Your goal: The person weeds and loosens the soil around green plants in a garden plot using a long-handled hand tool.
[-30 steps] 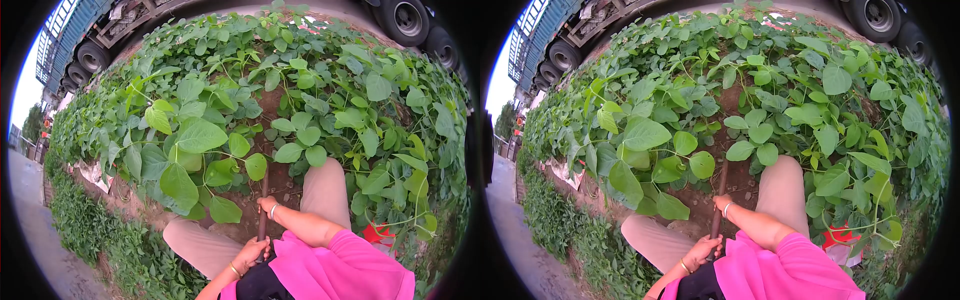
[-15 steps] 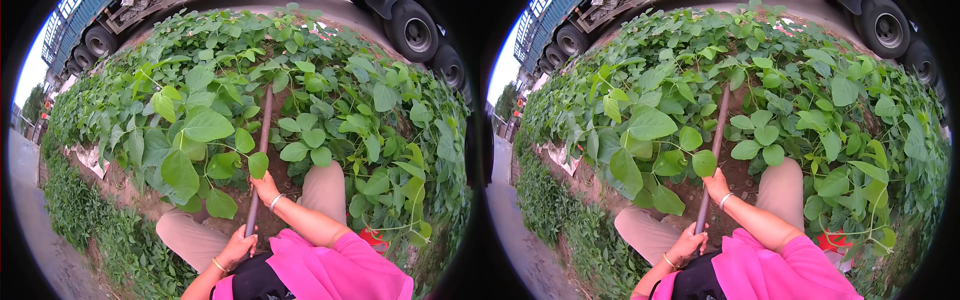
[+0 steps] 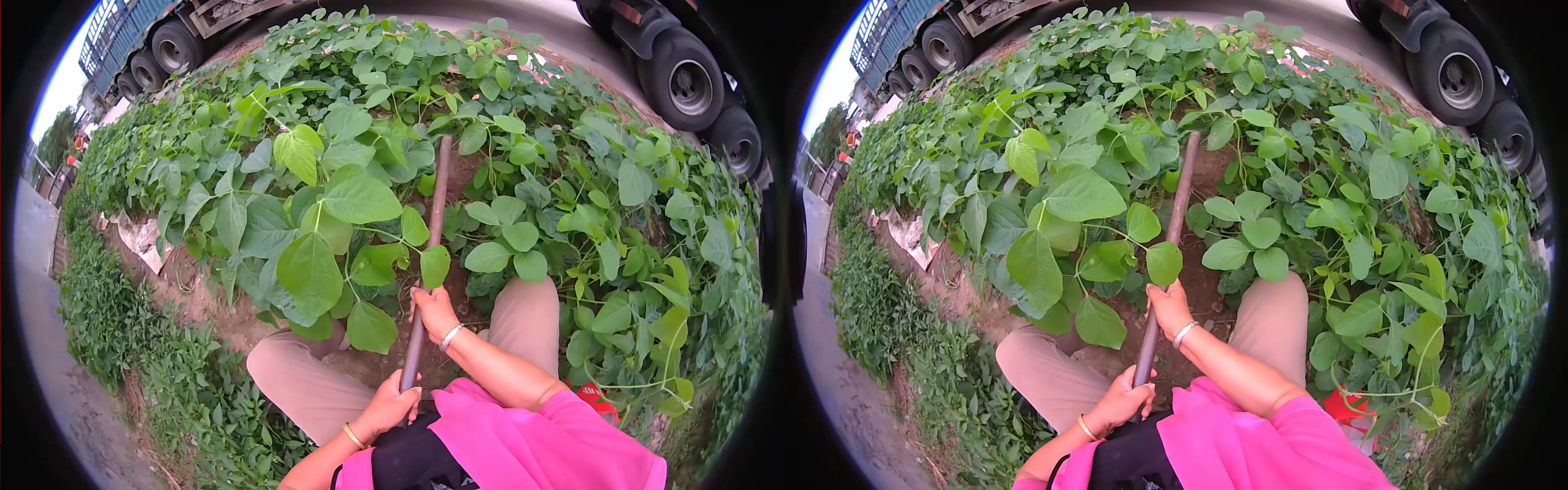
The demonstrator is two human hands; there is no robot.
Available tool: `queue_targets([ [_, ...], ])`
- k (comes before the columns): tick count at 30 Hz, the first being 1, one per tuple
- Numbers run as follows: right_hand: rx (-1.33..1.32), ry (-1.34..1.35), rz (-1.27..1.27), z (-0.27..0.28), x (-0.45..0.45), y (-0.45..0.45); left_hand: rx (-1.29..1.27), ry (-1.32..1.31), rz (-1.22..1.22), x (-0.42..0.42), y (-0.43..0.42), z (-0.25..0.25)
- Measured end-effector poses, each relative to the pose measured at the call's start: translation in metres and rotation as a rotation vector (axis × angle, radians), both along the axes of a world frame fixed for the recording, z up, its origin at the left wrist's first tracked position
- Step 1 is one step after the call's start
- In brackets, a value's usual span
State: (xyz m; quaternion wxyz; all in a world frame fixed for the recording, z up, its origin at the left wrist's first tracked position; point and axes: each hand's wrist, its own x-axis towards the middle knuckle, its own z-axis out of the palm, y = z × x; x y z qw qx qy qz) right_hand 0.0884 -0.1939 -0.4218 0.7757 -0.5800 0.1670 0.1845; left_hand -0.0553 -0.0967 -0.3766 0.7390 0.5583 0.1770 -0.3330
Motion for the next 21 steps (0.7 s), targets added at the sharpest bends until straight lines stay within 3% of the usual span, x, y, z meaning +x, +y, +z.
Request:
queue_targets([
  [3, 0.072, -0.003, 0.012, -0.005, 0.002, 0.0, 0.002, -0.007, -0.013, 0.004, -0.001, 0.002],
  [5, 0.023, 0.125, -0.013, -0.034, -0.005, 0.0, -0.058, 0.165, 0.032, 0.002, -0.005, -0.009],
  [6, 0.015, 0.243, 0.028, -0.055, -0.01, -0.003, -0.056, 0.163, 0.032, 0.003, -0.007, -0.022],
  [8, 0.058, 0.511, 0.026, -0.103, -0.026, -0.009, -0.211, 0.43, 0.045, 0.001, -0.012, -0.051],
  [9, 0.111, 0.657, -0.016, -0.104, -0.029, -0.007, -0.17, 0.366, 0.022, -0.003, -0.018, -0.047],
  [13, 0.078, 0.582, 0.027, -0.089, -0.019, -0.004, -0.218, 0.344, 0.096, 0.003, -0.011, -0.026],
  [15, 0.079, 0.373, 0.005, -0.061, -0.019, -0.007, -0.218, 0.316, 0.087, 0.0, -0.013, -0.014],
  [18, 0.17, 0.142, 0.004, -0.013, -0.007, -0.009, -0.075, 0.182, 0.036, 0.004, -0.014, 0.003],
  [21, 0.171, 0.086, -0.034, 0.003, -0.007, -0.009, -0.021, 0.089, -0.011, 0.009, -0.011, 0.01],
])
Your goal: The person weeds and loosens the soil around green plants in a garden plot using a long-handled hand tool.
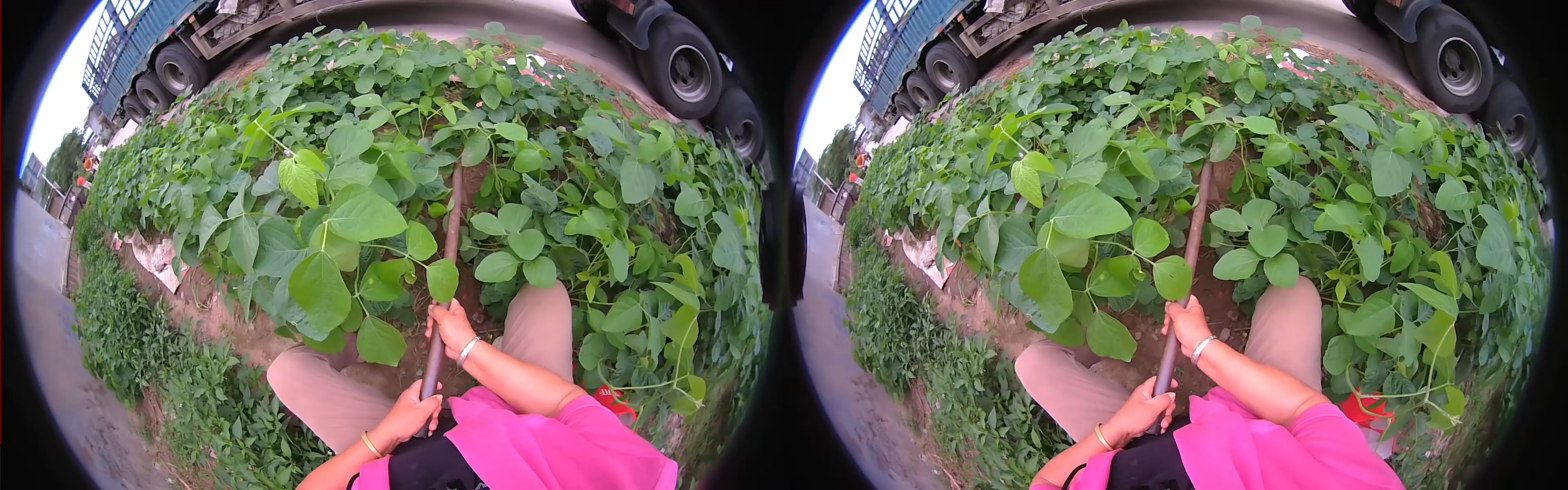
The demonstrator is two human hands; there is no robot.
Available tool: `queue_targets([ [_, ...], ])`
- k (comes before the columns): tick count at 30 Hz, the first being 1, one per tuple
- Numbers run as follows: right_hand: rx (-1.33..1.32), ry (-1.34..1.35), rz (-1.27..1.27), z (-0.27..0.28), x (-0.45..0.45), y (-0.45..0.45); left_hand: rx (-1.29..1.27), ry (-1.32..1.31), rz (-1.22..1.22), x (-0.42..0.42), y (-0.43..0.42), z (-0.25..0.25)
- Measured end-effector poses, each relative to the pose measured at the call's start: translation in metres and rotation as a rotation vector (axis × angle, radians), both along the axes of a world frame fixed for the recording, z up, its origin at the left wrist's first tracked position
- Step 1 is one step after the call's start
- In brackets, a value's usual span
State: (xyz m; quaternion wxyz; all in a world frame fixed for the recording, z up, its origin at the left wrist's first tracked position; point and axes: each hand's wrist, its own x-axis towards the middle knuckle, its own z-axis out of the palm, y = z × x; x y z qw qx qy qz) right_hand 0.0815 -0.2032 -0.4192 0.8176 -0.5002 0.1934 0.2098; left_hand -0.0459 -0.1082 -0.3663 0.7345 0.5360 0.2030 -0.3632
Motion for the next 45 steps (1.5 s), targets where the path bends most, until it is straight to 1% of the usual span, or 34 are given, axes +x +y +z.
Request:
queue_targets([
  [2, 0.003, 0.022, -0.019, -0.013, -0.005, 0.0, -0.038, 0.079, -0.003, -0.002, 0.002, -0.001],
  [3, -0.034, 0.15, -0.003, -0.03, -0.008, 0.0, -0.028, 0.083, -0.016, -0.003, 0.002, -0.008],
  [4, -0.069, 0.279, 0.014, -0.047, -0.011, 0.0, -0.056, 0.169, 0.007, -0.003, 0.001, -0.021],
  [5, -0.059, 0.28, 0.005, -0.068, -0.015, -0.002, -0.086, 0.253, 0.032, -0.004, 0.002, -0.03],
  [6, -0.041, 0.416, -0.002, -0.09, -0.018, -0.005, -0.08, 0.253, 0.026, -0.005, 0.005, -0.035],
  [7, -0.025, 0.549, -0.008, -0.096, -0.017, -0.007, 0.38, -0.201, -0.299, -0.005, 0.01, -0.038],
  [8, -0.028, 0.542, -0.012, -0.102, -0.01, -0.009, 0.831, -0.67, -0.612, -0.003, 0.015, -0.039],
  [9, -0.056, 0.492, 0.014, -0.103, -0.004, -0.012, 0.787, -0.734, -0.58, 0.016, 0.017, 0.023],
  [10, -0.087, 0.445, 0.043, -0.101, 0.002, -0.017, 0.701, -0.842, -0.337, 0.025, 0.026, 0.065],
  [11, -0.061, 0.47, 0.049, -0.09, 0.01, -0.026, 0.833, -1.077, -0.115, 0.031, 0.031, 0.125],
  [12, -0.041, 0.445, 0.126, -0.08, 0.014, -0.036, 1.095, -1.399, 0.105, 0.027, 0.039, 0.175],
  [13, -0.051, 0.412, 0.139, -0.07, 0.015, -0.039, 1.22, -1.739, 0.291, 0.017, 0.055, 0.21],
  [14, -0.059, 0.379, 0.151, -0.06, 0.015, -0.041, 0.768, -1.896, 0.805, 0.015, 0.045, 0.228],
  [15, -0.069, 0.379, 0.153, -0.048, 0.016, -0.043, 0.775, -2.033, 0.844, 0.01, 0.051, 0.265],
  [16, -0.082, 0.29, 0.169, -0.035, 0.017, -0.044, 0.738, -2.105, 0.51, -0.002, 0.063, 0.29],
  [17, -0.094, 0.202, 0.186, -0.023, 0.017, -0.046, 0.805, -1.999, 0.49, -0.003, 0.046, 0.313],
  [18, -0.102, 0.206, 0.19, -0.011, 0.015, -0.05, 0.867, -1.89, 0.467, 0.001, 0.029, 0.326],
  [20, 0.051, 0.204, 0.197, 0.009, 0.014, -0.055, 0.845, -1.886, 0.472, 0.013, 0.034, 0.324],
  [21, 0.06, 0.209, 0.232, 0.009, 0.012, -0.057, 0.815, -1.891, 0.482, 0.017, 0.032, 0.324],
  [22, 0.019, 0.209, 0.208, 0.012, 0.008, -0.057, 0.779, -1.893, 0.484, 0.022, 0.03, 0.324],
  [24, 0.032, 0.29, 0.232, -0.01, 0.005, -0.06, 0.691, -1.919, 0.483, 0.034, 0.025, 0.325],
  [26, -0.031, 0.464, 0.218, -0.064, 0.004, -0.059, 0.609, -1.949, 0.509, 0.045, 0.021, 0.322],
  [28, -0.118, 0.478, 0.155, -0.087, -0.003, -0.058, 0.53, -1.951, 0.518, 0.054, 0.016, 0.318],
  [29, -0.097, 0.502, 0.084, -0.095, -0.002, -0.054, 0.514, -1.938, 0.497, 0.057, 0.017, 0.319],
  [32, -0.177, 0.456, 0.106, -0.076, 0.01, -0.062, 0.422, -1.963, 0.478, 0.069, 0.017, 0.318],
  [36, -0.084, 0.413, 0.176, -0.045, 0.017, -0.086, 0.33, -1.976, 0.446, 0.077, 0.018, 0.322],
  [38, -0.148, 0.349, 0.241, -0.042, 0.009, -0.077, 0.369, -1.923, 0.437, 0.071, 0.025, 0.322],
  [39, -0.131, 0.328, 0.251, -0.046, 0.006, -0.068, 0.381, -1.892, 0.424, 0.069, 0.028, 0.321],
  [41, -0.187, 0.278, 0.226, -0.034, 0.005, -0.073, 0.334, -1.844, 0.47, 0.068, 0.024, 0.314],
  [43, -0.203, 0.351, 0.241, -0.067, -0.005, -0.062, 0.327, -1.78, 0.466, 0.062, 0.023, 0.313],
  [44, -0.242, 0.382, 0.246, -0.08, -0.001, -0.062, 0.309, -1.769, 0.48, 0.06, 0.022, 0.312],
  [45, -0.236, 0.468, 0.27, -0.083, -0.002, -0.058, 0.29, -1.77, 0.499, 0.06, 0.02, 0.313],
])
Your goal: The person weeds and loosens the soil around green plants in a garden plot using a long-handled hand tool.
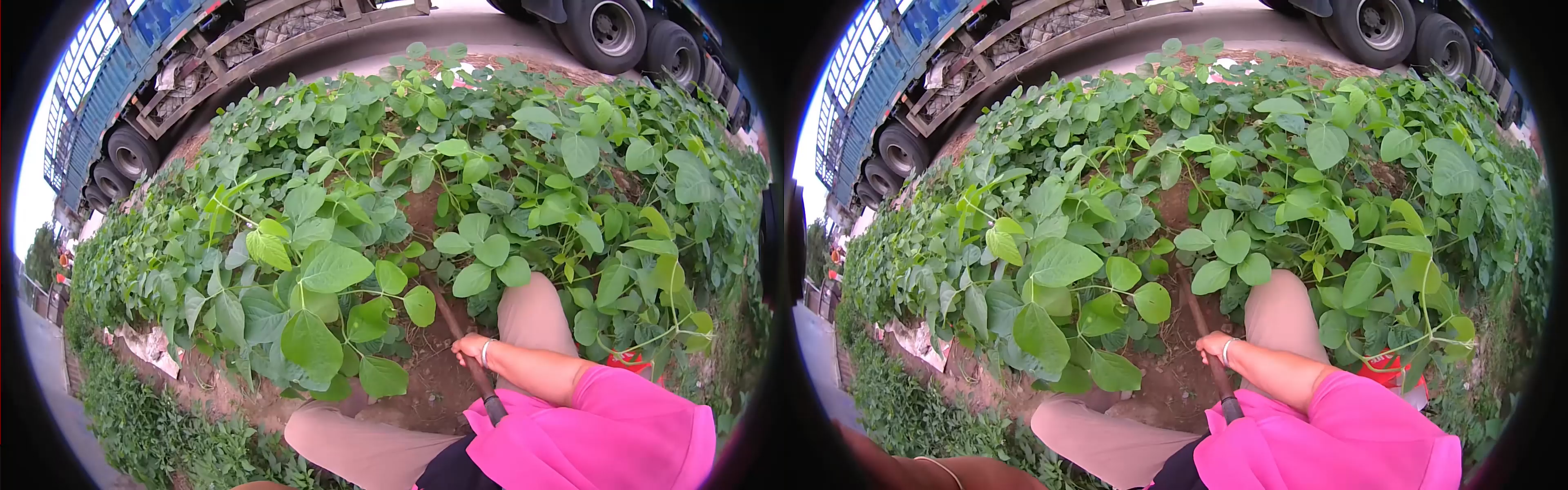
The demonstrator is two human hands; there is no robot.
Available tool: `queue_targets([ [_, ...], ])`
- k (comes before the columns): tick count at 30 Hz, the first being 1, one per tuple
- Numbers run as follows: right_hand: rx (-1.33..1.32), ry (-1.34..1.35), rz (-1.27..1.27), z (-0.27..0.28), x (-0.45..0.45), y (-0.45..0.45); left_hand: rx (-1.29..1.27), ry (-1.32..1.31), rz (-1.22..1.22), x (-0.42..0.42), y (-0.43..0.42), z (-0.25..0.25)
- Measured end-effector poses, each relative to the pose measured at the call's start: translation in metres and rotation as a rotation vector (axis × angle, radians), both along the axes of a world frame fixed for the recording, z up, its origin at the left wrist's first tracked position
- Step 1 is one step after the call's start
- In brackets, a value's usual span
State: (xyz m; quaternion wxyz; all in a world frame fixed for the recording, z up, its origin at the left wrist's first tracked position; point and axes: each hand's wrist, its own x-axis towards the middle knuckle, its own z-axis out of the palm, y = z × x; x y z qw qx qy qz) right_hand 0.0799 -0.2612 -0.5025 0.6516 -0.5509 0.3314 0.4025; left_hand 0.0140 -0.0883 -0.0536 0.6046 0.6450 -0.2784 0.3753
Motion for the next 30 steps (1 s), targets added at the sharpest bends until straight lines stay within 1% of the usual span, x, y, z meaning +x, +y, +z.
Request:
queue_targets([
  [1, 0.035, 0.012, -0.126, -0.011, 0.001, 0.006, -0.019, -0.006, 0.015, -0.002, 0.0, 0.0],
  [3, 0.083, 0.013, -0.165, -0.03, 0.003, 0.012, 0.006, 0.056, 0.11, -0.025, 0.008, 0.01],
  [4, 0.034, 0.009, -0.094, -0.021, 0.002, 0.016, -0.032, -0.073, 0.106, -0.014, 0.009, -0.015],
  [5, -0.02, -0.018, -0.039, -0.007, 0.003, 0.015, -0.076, -0.223, 0.082, 0.007, 0.009, -0.057],
  [6, 0.041, -0.027, -0.077, 0.001, 0.002, 0.015, -0.071, 0.023, 0.05, 0.005, 0.012, -0.095],
  [7, 0.106, -0.044, -0.118, 0.011, 0.005, 0.017, 0.041, 0.4, 0.044, 0.003, 0.01, -0.137],
  [8, 0.133, -0.08, -0.142, 0.03, 0.007, 0.02, 0.201, 0.673, -0.003, 0.006, 0.004, -0.187],
  [9, 0.14, -0.093, -0.125, 0.041, 0.009, 0.023, 0.378, 0.817, -0.078, 0.0, -0.005, -0.232],
  [10, 0.139, -0.151, -0.126, 0.048, 0.011, 0.024, 0.48, 0.951, -0.116, -0.011, -0.011, -0.286],
  [11, 0.135, -0.203, -0.13, 0.053, 0.011, 0.026, 0.289, 1.274, -0.238, -0.025, -0.019, -0.323],
  [12, 0.093, -0.231, -0.14, 0.057, 0.011, 0.032, -0.2, 1.607, -0.437, -0.036, -0.03, -0.335],
  [13, 0.094, -0.23, -0.134, 0.057, 0.009, 0.038, -0.383, 1.631, -0.696, -0.041, -0.031, -0.343],
  [15, -0.004, -0.256, -0.214, 0.05, 0.0, 0.048, -0.609, 1.837, -0.743, -0.046, -0.03, -0.35],
  [16, -0.013, -0.228, -0.216, 0.039, -0.001, 0.048, -0.6, 1.848, -0.742, -0.049, -0.03, -0.355],
  [17, -0.008, -0.221, -0.227, 0.015, -0.004, 0.045, -0.733, 1.859, -0.744, -0.05, -0.031, -0.364],
  [18, -0.007, -0.131, -0.209, -0.015, -0.006, 0.042, -0.866, 1.861, -0.739, -0.051, -0.032, -0.371],
  [19, -0.002, -0.04, -0.188, -0.021, -0.008, 0.043, -0.854, 1.87, -0.729, -0.052, -0.032, -0.374],
  [21, 0.001, -0.02, -0.223, -0.026, -0.012, 0.042, -0.832, 1.903, -0.819, -0.056, -0.032, -0.374],
  [22, 0.013, -0.037, -0.22, -0.024, -0.011, 0.043, -0.873, 1.889, -0.798, -0.054, -0.033, -0.372],
  [23, 0.026, -0.055, -0.219, -0.023, -0.009, 0.043, -0.86, 1.903, -0.792, -0.052, -0.033, -0.369],
  [25, 0.078, -0.079, -0.236, 0.003, -0.007, 0.041, -0.828, 1.834, -0.769, -0.05, -0.037, -0.348],
  [26, 0.086, -0.12, -0.215, 0.017, -0.006, 0.039, -0.793, 1.834, -0.7, -0.051, -0.041, -0.338],
  [27, 0.102, -0.226, -0.214, 0.026, -0.003, 0.037, -0.789, 1.864, -0.679, -0.054, -0.04, -0.335],
  [28, 0.099, -0.281, -0.214, 0.035, 0.002, 0.037, -0.75, 1.794, -0.701, -0.054, -0.04, -0.333],
  [29, 0.15, -0.329, -0.228, 0.039, 0.007, 0.037, -0.707, 1.716, -0.729, -0.053, -0.04, -0.332],
  [30, 0.156, -0.356, -0.246, 0.051, 0.011, 0.037, -0.666, 1.701, -0.741, -0.051, -0.038, -0.332],
])
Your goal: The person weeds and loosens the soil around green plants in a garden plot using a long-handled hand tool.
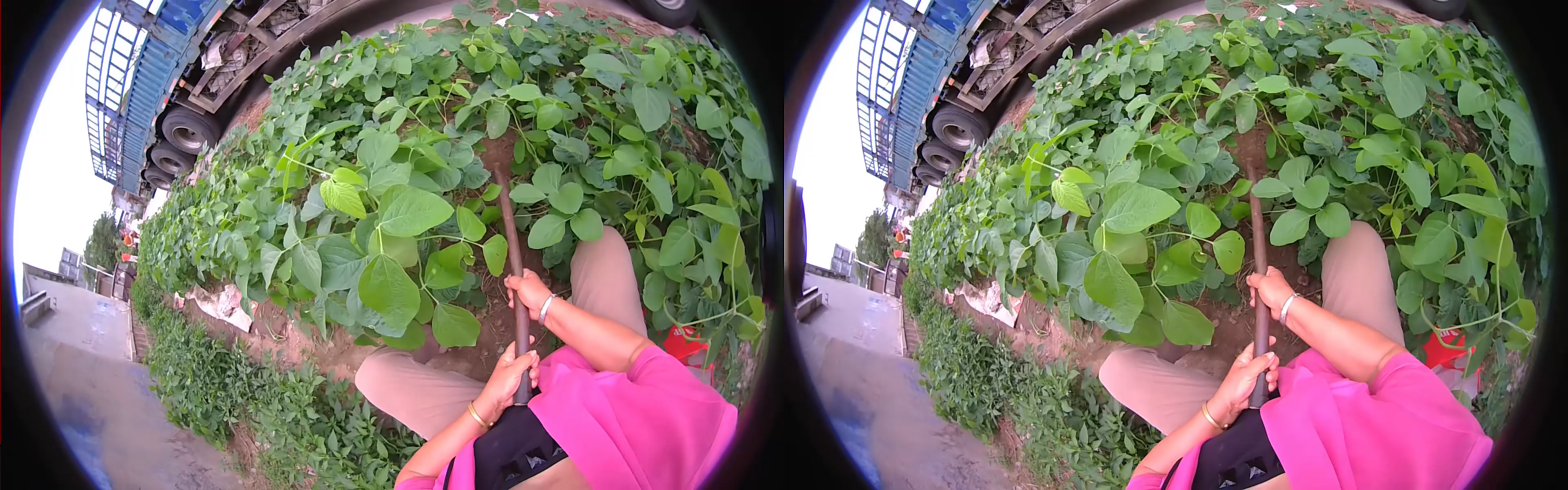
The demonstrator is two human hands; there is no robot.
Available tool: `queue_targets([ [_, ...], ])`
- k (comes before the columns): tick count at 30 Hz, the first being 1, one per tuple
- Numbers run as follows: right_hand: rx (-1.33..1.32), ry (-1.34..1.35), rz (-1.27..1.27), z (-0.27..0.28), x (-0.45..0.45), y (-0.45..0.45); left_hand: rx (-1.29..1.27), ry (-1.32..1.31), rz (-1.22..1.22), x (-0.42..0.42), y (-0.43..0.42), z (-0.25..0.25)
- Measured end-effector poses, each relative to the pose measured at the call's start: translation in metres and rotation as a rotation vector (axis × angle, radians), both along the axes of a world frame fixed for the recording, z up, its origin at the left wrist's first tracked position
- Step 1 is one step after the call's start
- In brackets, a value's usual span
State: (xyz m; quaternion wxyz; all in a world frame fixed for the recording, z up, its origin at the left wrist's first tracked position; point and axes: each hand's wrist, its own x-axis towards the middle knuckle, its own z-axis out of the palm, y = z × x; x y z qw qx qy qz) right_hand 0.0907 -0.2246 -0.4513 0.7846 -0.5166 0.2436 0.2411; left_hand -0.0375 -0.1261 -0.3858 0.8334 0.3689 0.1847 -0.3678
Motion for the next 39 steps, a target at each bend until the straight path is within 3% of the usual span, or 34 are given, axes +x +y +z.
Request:
queue_targets([
  [5, 0.005, -0.012, -0.039, -0.013, -0.003, 0.003, -0.04, 0.02, -0.025, -0.001, 0.01, -0.01],
  [8, -0.056, 0.327, 0.047, -0.068, -0.023, 0.003, -0.12, 0.294, 0.028, -0.007, 0.014, -0.032],
  [11, -0.093, 0.391, -0.023, -0.071, -0.029, 0.002, -0.1, 0.194, -0.055, -0.016, 0.014, -0.048],
  [13, -0.06, 0.401, -0.005, -0.065, -0.024, 0.003, -0.032, 0.226, 0.001, -0.011, 0.009, -0.03],
  [19, 0.071, -0.072, -0.003, -0.003, 0.001, -0.007, -0.015, -0.044, -0.014, -0.004, 0.005, -0.01],
  [23, 0.082, -0.185, -0.015, 0.016, 0.005, -0.007, 0.056, -0.098, -0.041, 0.0, 0.009, -0.009],
  [27, -0.091, 0.043, 0.03, -0.025, -0.021, 0.006, 0.126, -0.057, -0.109, -0.012, 0.023, -0.014],
  [29, -0.119, 0.35, 0.179, -0.048, -0.033, 0.008, -0.088, 0.249, 0.002, -0.017, 0.03, -0.027],
  [33, -0.087, 0.451, 0.019, -0.092, -0.036, 0.007, -0.07, 0.235, -0.08, -0.02, 0.03, -0.04],
  [35, 0.13, 0.556, -0.072, -0.092, -0.029, 0.005, -0.079, 0.234, -0.048, -0.021, 0.028, -0.04],
  [39, 0.179, 0.366, 0.003, -0.069, -0.021, -0.004, -0.061, 0.079, -0.045, -0.019, 0.02, -0.03],
])
